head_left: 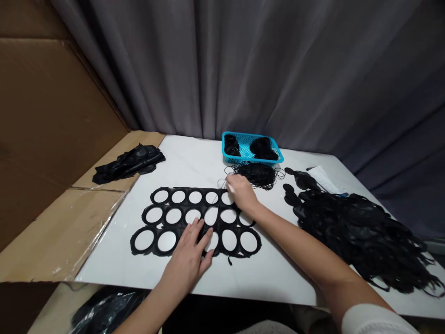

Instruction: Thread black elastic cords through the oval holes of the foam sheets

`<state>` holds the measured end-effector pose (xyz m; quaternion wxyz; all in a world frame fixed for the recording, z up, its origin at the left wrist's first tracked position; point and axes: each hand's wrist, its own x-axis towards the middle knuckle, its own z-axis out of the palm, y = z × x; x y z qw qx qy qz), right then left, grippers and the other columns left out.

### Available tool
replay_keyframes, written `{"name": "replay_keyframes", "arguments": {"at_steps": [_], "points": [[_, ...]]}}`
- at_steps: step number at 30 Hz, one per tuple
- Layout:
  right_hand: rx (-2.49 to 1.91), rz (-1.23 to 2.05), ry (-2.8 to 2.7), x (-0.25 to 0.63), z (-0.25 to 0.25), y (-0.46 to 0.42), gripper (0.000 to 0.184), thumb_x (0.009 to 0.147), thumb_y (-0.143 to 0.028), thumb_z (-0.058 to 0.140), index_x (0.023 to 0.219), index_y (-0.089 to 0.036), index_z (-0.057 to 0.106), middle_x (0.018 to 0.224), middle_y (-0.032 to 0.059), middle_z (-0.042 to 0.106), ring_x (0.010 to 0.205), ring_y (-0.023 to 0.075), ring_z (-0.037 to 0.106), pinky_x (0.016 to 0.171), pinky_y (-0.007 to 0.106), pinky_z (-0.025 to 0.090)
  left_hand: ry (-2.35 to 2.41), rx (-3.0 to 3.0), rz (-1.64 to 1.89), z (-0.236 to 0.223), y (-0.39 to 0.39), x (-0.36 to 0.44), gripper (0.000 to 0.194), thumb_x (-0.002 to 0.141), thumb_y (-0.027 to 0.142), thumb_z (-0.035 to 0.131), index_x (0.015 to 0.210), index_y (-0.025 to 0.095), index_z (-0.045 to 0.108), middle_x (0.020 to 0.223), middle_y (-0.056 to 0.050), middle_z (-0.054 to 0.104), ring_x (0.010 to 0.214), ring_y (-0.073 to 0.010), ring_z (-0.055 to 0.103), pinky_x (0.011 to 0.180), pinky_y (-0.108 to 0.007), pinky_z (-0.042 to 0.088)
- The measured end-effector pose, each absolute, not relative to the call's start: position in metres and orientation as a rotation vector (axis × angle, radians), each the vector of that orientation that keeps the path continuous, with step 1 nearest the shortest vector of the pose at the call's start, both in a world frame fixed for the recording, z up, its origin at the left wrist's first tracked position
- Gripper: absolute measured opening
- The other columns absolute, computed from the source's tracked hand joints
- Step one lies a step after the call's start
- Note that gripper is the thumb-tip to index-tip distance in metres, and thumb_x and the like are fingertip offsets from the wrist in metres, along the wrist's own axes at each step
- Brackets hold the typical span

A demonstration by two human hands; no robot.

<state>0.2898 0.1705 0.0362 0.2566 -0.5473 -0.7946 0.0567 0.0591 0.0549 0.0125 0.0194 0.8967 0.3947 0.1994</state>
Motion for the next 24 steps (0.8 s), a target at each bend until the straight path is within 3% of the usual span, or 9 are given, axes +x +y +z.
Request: {"name": "replay_keyframes", "arguments": {"at_steps": [5, 8, 13, 19, 24], "points": [[-1.479, 0.39, -1.947, 0.297, 0.037, 0.195, 0.013, 0.089, -0.016, 0.048, 0.078, -0.022, 0.051, 0.08, 0.0037, 0.065, 0.075, 0.0203, 0.057, 0.066, 0.028, 0.038, 1.24, 2.759, 0.568, 0.032, 0.068, 0.062, 0.029, 0.094, 0.029, 0.055, 0.119, 0.019, 0.064, 0.124, -0.014, 0.061, 0.12, -0.0331, 0.057, 0.103, -0.056, 0.046], [-1.439, 0.487, -1.944, 0.291, 0.03, 0.189, 0.013, 0.087, -0.018, 0.05, 0.075, -0.022, 0.05, 0.078, 0.0025, 0.065, 0.073, 0.0188, 0.057, 0.066, 0.027, 0.038, 1.26, 2.71, 0.541, 0.039, 0.089, 0.069, 0.026, 0.096, 0.029, 0.053, 0.118, 0.02, 0.063, 0.112, -0.01, 0.063, 0.105, -0.0271, 0.063, 0.096, -0.049, 0.051], [-1.435, 0.656, -1.895, 0.296, 0.03, 0.186, 0.019, 0.088, -0.025, 0.053, 0.07, -0.022, 0.047, 0.07, -0.0008, 0.061, 0.065, 0.0164, 0.054, 0.065, 0.027, 0.037, 1.274, 2.734, 0.58, 0.016, 0.113, 0.079, 0.049, 0.095, 0.032, 0.056, 0.14, 0.014, 0.047, 0.145, -0.019, 0.046, 0.138, -0.0369, 0.041, 0.108, -0.055, 0.04], [-1.518, 0.422, -1.698, 0.312, 0.045, 0.196, 0.016, 0.09, -0.024, 0.048, 0.075, -0.022, 0.049, 0.077, 0.0053, 0.064, 0.072, 0.0202, 0.054, 0.069, 0.031, 0.038, 1.298, 2.844, 0.509, -0.005, 0.105, 0.078, 0.062, 0.095, 0.034, 0.057, 0.15, 0.013, 0.036, 0.158, -0.023, 0.031, 0.147, -0.0378, 0.025, 0.112, -0.056, 0.033], [-1.311, 0.877, -1.952, 0.291, 0.038, 0.184, 0.017, 0.087, -0.025, 0.057, 0.072, -0.021, 0.053, 0.078, 0.0011, 0.068, 0.071, 0.0162, 0.058, 0.068, 0.027, 0.041, 1.355, 2.829, 0.478, -0.003, 0.1, 0.079, 0.061, 0.093, 0.031, 0.059, 0.148, 0.013, 0.039, 0.159, -0.025, 0.028, 0.148, -0.039, 0.023, 0.112, -0.058, 0.033]]}}
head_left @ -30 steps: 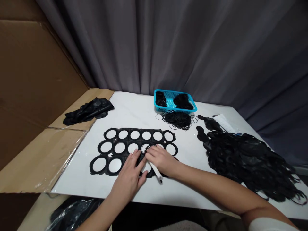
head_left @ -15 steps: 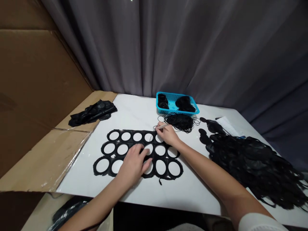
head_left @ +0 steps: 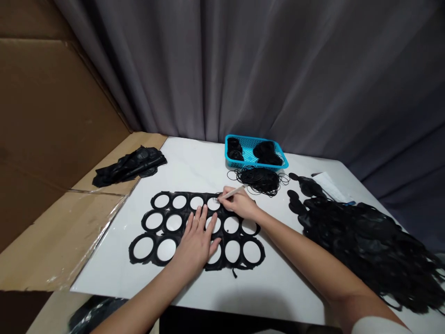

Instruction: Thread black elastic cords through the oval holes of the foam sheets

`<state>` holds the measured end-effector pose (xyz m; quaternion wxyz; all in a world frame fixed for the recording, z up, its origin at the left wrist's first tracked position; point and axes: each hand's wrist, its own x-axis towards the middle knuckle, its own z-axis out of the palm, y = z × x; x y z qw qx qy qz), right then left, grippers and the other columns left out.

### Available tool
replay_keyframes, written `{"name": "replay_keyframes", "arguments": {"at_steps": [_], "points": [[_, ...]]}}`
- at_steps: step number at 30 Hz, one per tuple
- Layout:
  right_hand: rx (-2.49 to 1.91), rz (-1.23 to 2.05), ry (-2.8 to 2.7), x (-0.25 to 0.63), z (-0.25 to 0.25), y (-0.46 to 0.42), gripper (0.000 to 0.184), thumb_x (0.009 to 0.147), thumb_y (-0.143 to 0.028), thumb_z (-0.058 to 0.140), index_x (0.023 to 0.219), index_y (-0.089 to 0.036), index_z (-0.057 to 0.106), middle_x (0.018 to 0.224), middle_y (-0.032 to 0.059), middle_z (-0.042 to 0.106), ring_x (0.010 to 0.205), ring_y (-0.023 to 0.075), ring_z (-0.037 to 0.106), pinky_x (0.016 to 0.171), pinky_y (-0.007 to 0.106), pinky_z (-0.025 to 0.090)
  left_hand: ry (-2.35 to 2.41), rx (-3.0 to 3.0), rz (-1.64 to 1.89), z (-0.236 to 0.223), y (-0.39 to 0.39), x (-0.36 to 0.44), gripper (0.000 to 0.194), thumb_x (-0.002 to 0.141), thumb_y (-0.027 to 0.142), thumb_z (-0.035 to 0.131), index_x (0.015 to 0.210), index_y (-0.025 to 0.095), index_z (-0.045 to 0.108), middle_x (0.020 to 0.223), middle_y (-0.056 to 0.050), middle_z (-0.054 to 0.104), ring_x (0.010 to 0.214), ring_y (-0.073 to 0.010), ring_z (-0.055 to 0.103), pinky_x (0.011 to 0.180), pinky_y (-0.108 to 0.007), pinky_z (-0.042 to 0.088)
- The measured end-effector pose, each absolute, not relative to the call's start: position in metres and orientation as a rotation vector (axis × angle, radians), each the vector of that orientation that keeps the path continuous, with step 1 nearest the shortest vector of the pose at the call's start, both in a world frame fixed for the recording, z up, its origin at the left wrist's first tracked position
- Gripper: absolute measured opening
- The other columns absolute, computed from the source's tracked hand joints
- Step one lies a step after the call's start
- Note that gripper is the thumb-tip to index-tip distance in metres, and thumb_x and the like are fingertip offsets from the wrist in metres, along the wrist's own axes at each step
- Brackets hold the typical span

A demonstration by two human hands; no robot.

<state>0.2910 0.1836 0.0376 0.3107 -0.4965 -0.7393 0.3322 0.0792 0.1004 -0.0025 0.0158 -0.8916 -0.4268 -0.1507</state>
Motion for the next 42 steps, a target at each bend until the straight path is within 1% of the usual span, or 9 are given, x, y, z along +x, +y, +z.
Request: {"name": "replay_keyframes", "arguments": {"at_steps": [3, 7, 14, 21, 24, 29, 34, 37, 42], "points": [[-1.238, 1.044, -1.971, 0.281, 0.032, 0.173, 0.016, 0.087, -0.026, 0.059, 0.073, -0.02, 0.053, 0.085, 0.0022, 0.071, 0.078, 0.0168, 0.062, 0.071, 0.027, 0.044, -1.344, -2.776, -0.469, -0.002, 0.1, 0.079, 0.062, 0.093, 0.032, 0.06, 0.147, 0.01, 0.04, 0.158, -0.026, 0.029, 0.147, -0.0387, 0.025, 0.112, -0.057, 0.033], [-1.215, 1.1, -1.938, 0.279, 0.029, 0.168, 0.015, 0.086, -0.023, 0.06, 0.073, -0.021, 0.052, 0.09, 0.0023, 0.073, 0.084, 0.0175, 0.064, 0.074, 0.027, 0.045, -1.362, -2.776, -0.448, -0.001, 0.101, 0.079, 0.064, 0.092, 0.036, 0.06, 0.146, 0.008, 0.041, 0.156, -0.025, 0.033, 0.147, -0.0374, 0.027, 0.114, -0.055, 0.032], [-1.193, 0.937, -2.028, 0.278, 0.028, 0.165, 0.015, 0.086, -0.02, 0.062, 0.073, -0.021, 0.055, 0.085, 0.0018, 0.069, 0.082, 0.0176, 0.062, 0.075, 0.028, 0.044, -1.376, -2.771, -0.435, 0.0, 0.102, 0.079, 0.063, 0.091, 0.036, 0.06, 0.146, 0.011, 0.043, 0.156, -0.023, 0.034, 0.147, -0.0361, 0.028, 0.114, -0.053, 0.033], [-1.174, 0.903, -2.011, 0.279, 0.026, 0.163, 0.016, 0.088, -0.019, 0.061, 0.073, -0.02, 0.053, 0.085, 0.0018, 0.069, 0.081, 0.0173, 0.062, 0.074, 0.028, 0.044, -1.393, -2.781, -0.474, -0.002, 0.101, 0.079, 0.06, 0.092, 0.036, 0.058, 0.145, 0.012, 0.044, 0.156, -0.022, 0.035, 0.147, -0.0363, 0.028, 0.115, -0.054, 0.031], [-1.095, 0.753, -2.145, 0.278, 0.023, 0.159, 0.015, 0.091, -0.017, 0.057, 0.077, -0.02, 0.054, 0.086, 0.0034, 0.067, 0.082, 0.0178, 0.06, 0.075, 0.028, 0.045, -1.386, -2.781, -0.464, -0.003, 0.102, 0.079, 0.061, 0.091, 0.037, 0.059, 0.145, 0.012, 0.044, 0.157, -0.023, 0.033, 0.147, -0.0367, 0.028, 0.114, -0.054, 0.031], [-1.045, 0.286, -2.513, 0.277, 0.027, 0.165, 0.009, 0.093, -0.014, 0.052, 0.089, -0.02, 0.058, 0.092, 0.0079, 0.066, 0.088, 0.022, 0.055, 0.081, 0.033, 0.042, -1.38, -2.789, -0.457, -0.004, 0.102, 0.079, 0.061, 0.091, 0.036, 0.06, 0.144, 0.011, 0.045, 0.157, -0.025, 0.032, 0.147, -0.0384, 0.027, 0.113, -0.055, 0.032], [-1.43, 0.147, -2.153, 0.293, 0.047, 0.223, 0.016, 0.091, -0.006, 0.043, 0.088, -0.017, 0.054, 0.09, 0.0117, 0.061, 0.088, 0.0249, 0.05, 0.079, 0.035, 0.037, -1.412, -2.784, -0.476, -0.004, 0.102, 0.081, 0.06, 0.091, 0.036, 0.06, 0.144, 0.013, 0.045, 0.156, -0.023, 0.034, 0.147, -0.0386, 0.025, 0.112, -0.057, 0.033], [-1.571, 0.193, -1.923, 0.296, 0.058, 0.248, 0.015, 0.089, -0.006, 0.044, 0.086, -0.019, 0.052, 0.088, 0.01, 0.061, 0.086, 0.0233, 0.05, 0.075, 0.032, 0.036, -1.391, -2.82, -0.442, 0.0, 0.103, 0.078, 0.06, 0.091, 0.036, 0.06, 0.144, 0.013, 0.046, 0.155, -0.023, 0.036, 0.146, -0.038, 0.028, 0.112, -0.056, 0.035], [-1.469, 0.494, -2.002, 0.267, 0.051, 0.231, 0.016, 0.087, -0.017, 0.056, 0.072, -0.021, 0.051, 0.071, -0.0003, 0.063, 0.067, 0.0156, 0.055, 0.063, 0.025, 0.039, -1.458, -2.718, -0.488, 0.008, 0.108, 0.059, 0.06, 0.095, 0.042, 0.056, 0.142, 0.007, 0.047, 0.151, -0.025, 0.041, 0.142, -0.0381, 0.037, 0.111, -0.055, 0.038]]}}
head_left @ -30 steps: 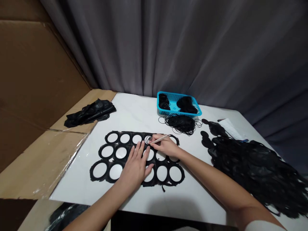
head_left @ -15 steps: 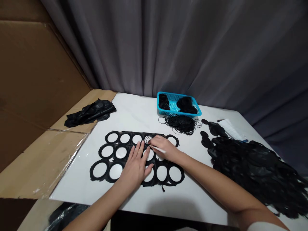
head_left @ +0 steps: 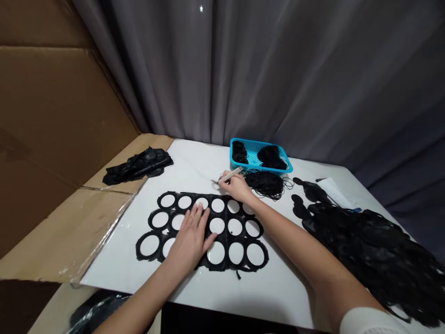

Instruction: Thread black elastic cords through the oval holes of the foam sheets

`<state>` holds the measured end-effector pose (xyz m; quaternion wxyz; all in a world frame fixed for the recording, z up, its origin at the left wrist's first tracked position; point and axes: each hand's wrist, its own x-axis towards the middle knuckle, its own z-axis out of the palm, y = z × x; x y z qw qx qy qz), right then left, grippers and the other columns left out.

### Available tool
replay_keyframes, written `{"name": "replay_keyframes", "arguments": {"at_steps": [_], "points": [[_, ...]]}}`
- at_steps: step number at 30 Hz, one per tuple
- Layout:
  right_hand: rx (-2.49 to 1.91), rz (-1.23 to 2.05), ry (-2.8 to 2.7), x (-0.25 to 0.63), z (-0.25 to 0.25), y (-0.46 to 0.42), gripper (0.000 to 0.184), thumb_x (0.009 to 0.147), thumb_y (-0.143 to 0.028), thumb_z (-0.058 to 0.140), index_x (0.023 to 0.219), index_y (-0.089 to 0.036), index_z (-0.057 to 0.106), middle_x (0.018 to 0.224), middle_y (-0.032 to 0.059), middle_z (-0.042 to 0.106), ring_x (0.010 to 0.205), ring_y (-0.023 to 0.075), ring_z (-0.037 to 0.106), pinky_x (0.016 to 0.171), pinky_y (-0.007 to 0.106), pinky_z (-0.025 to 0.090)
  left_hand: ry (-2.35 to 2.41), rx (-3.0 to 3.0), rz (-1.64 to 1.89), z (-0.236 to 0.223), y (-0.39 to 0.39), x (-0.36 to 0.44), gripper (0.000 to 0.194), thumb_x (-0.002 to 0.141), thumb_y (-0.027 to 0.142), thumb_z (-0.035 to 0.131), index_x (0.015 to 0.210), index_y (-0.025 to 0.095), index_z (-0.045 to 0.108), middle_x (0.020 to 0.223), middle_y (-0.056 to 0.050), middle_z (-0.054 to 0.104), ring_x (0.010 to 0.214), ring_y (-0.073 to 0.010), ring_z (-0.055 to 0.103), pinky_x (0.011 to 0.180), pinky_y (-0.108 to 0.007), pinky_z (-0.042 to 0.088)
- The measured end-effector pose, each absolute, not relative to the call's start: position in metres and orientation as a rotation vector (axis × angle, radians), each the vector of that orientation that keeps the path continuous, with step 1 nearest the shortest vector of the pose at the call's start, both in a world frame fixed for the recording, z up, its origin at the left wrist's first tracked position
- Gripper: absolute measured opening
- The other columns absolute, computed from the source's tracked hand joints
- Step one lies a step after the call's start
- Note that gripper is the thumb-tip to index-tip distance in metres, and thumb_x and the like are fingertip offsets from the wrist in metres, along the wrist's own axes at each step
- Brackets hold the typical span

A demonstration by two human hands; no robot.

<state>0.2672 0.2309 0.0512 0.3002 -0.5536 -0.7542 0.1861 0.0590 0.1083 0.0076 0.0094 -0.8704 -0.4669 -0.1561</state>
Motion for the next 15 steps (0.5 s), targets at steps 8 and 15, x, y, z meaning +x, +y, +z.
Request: {"name": "replay_keyframes", "arguments": {"at_steps": [8, 15], "points": [[-1.142, 1.049, -2.013, 0.233, 0.028, 0.186, 0.012, 0.086, -0.022, 0.062, 0.075, -0.021, 0.056, 0.086, -0.0003, 0.07, 0.082, 0.0155, 0.063, 0.075, 0.025, 0.043, -1.477, -2.626, -0.431, 0.004, 0.104, 0.036, 0.05, 0.096, 0.036, 0.054, 0.138, 0.009, 0.052, 0.147, -0.022, 0.048, 0.138, -0.0355, 0.044, 0.109, -0.052, 0.042], [-1.095, 0.928, -2.101, 0.232, 0.026, 0.186, 0.011, 0.086, -0.019, 0.063, 0.076, -0.02, 0.058, 0.086, 0.0003, 0.067, 0.083, 0.0164, 0.059, 0.078, 0.028, 0.042, -1.498, -2.631, -0.484, -0.001, 0.104, 0.037, 0.048, 0.096, 0.035, 0.053, 0.138, 0.011, 0.053, 0.148, -0.022, 0.048, 0.139, -0.0369, 0.042, 0.108, -0.054, 0.042]]}}
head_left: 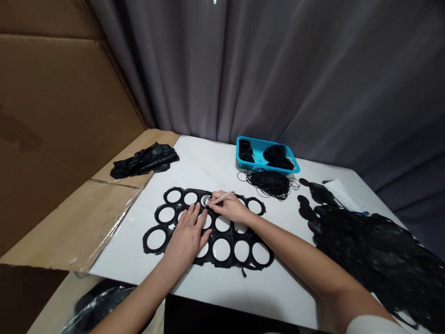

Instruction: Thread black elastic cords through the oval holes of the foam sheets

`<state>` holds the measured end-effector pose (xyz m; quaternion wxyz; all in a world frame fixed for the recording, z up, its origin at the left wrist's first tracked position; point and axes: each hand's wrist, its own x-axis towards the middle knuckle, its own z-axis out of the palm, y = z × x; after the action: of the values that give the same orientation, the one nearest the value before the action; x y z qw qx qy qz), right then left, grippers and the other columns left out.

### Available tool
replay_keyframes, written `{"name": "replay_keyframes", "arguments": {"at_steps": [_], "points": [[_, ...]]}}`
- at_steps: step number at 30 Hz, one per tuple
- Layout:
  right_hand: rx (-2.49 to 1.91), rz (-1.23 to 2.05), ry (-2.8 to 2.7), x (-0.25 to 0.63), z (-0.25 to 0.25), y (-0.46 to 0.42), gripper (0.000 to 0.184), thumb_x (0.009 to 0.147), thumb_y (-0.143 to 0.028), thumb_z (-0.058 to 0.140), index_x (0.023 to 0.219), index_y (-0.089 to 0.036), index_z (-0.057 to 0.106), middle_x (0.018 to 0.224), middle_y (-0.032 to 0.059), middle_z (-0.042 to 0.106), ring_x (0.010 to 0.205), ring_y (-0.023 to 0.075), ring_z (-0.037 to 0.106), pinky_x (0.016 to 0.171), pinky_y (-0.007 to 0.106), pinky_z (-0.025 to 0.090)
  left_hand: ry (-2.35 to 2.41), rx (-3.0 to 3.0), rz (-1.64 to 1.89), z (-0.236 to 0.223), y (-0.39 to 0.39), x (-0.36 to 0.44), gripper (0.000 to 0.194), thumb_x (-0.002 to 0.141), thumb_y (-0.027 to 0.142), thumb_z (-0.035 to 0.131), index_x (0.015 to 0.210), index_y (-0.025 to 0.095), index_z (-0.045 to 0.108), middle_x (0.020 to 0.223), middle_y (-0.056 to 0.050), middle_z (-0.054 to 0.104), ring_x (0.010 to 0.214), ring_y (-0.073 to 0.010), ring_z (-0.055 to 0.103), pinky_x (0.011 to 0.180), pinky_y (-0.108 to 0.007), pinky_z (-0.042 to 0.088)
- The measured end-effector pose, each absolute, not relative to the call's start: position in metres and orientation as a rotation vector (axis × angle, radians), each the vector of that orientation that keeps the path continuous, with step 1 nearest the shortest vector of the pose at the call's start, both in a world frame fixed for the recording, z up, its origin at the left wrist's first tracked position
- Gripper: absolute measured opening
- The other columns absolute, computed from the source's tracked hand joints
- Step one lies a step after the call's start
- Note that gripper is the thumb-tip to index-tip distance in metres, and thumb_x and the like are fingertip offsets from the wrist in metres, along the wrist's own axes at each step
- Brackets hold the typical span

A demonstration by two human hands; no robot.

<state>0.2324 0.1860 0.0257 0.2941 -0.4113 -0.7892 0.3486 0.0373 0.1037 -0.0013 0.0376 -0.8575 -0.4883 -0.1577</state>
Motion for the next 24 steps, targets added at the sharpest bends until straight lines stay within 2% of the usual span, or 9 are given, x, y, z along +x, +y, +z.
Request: {"name": "replay_keyframes", "arguments": {"at_steps": [4, 8, 11, 15, 19, 22, 24], "points": [[-1.035, 0.842, -2.179, 0.23, 0.023, 0.18, 0.011, 0.088, -0.017, 0.061, 0.078, -0.02, 0.057, 0.083, 0.0009, 0.065, 0.081, 0.0166, 0.058, 0.076, 0.027, 0.043, -1.508, -2.627, -0.508, -0.002, 0.103, 0.037, 0.047, 0.096, 0.035, 0.053, 0.137, 0.012, 0.053, 0.148, -0.021, 0.048, 0.139, -0.0365, 0.043, 0.108, -0.054, 0.042], [-0.976, 0.5, -2.445, 0.224, 0.024, 0.174, 0.01, 0.089, -0.013, 0.057, 0.083, -0.021, 0.057, 0.084, 0.0038, 0.066, 0.084, 0.0203, 0.055, 0.078, 0.031, 0.042, -1.504, -2.615, -0.478, -0.002, 0.104, 0.038, 0.048, 0.094, 0.033, 0.056, 0.136, 0.01, 0.055, 0.147, -0.022, 0.049, 0.138, -0.0371, 0.044, 0.109, -0.053, 0.041], [-1.155, 0.343, -2.395, 0.228, 0.032, 0.193, 0.013, 0.086, -0.009, 0.057, 0.084, -0.021, 0.057, 0.088, 0.0066, 0.066, 0.088, 0.0227, 0.053, 0.08, 0.033, 0.04, -1.524, -2.61, -0.471, -0.002, 0.103, 0.039, 0.047, 0.094, 0.032, 0.055, 0.136, 0.011, 0.055, 0.148, -0.022, 0.048, 0.139, -0.0368, 0.043, 0.111, -0.057, 0.035], [-1.488, 0.248, -2.035, 0.253, 0.049, 0.247, 0.02, 0.086, -0.001, 0.042, 0.085, -0.018, 0.053, 0.086, 0.0099, 0.062, 0.085, 0.0229, 0.05, 0.078, 0.034, 0.036, -1.564, -2.612, -0.478, -0.001, 0.101, 0.042, 0.045, 0.095, 0.03, 0.052, 0.137, 0.013, 0.054, 0.148, -0.021, 0.048, 0.139, -0.0383, 0.043, 0.112, -0.067, 0.025], [-1.551, 0.352, -1.888, 0.256, 0.057, 0.269, 0.015, 0.087, -0.009, 0.046, 0.078, -0.02, 0.05, 0.075, 0.0051, 0.059, 0.072, 0.0191, 0.051, 0.068, 0.03, 0.036, -1.563, -2.607, -0.495, 0.004, 0.101, 0.035, 0.044, 0.096, 0.034, 0.051, 0.137, 0.017, 0.054, 0.148, -0.018, 0.05, 0.138, -0.0365, 0.045, 0.109, -0.064, 0.033], [-1.45, 0.551, -1.965, 0.23, 0.049, 0.251, 0.017, 0.085, -0.017, 0.055, 0.069, -0.021, 0.05, 0.067, -0.0002, 0.061, 0.064, 0.0156, 0.054, 0.062, 0.026, 0.038, -1.593, -2.555, -0.56, 0.004, 0.106, 0.018, 0.046, 0.097, 0.038, 0.049, 0.136, 0.013, 0.054, 0.145, -0.02, 0.052, 0.136, -0.0362, 0.047, 0.108, -0.057, 0.04], [-1.338, 0.702, -2.033, 0.209, 0.04, 0.232, 0.016, 0.084, -0.02, 0.059, 0.069, -0.021, 0.052, 0.069, -0.002, 0.065, 0.066, 0.0145, 0.058, 0.062, 0.023, 0.041, -1.614, -2.519, -0.598, 0.002, 0.109, 0.005, 0.044, 0.099, 0.038, 0.047, 0.132, 0.011, 0.056, 0.139, -0.022, 0.057, 0.132, -0.0364, 0.052, 0.107, -0.055, 0.042]]}}
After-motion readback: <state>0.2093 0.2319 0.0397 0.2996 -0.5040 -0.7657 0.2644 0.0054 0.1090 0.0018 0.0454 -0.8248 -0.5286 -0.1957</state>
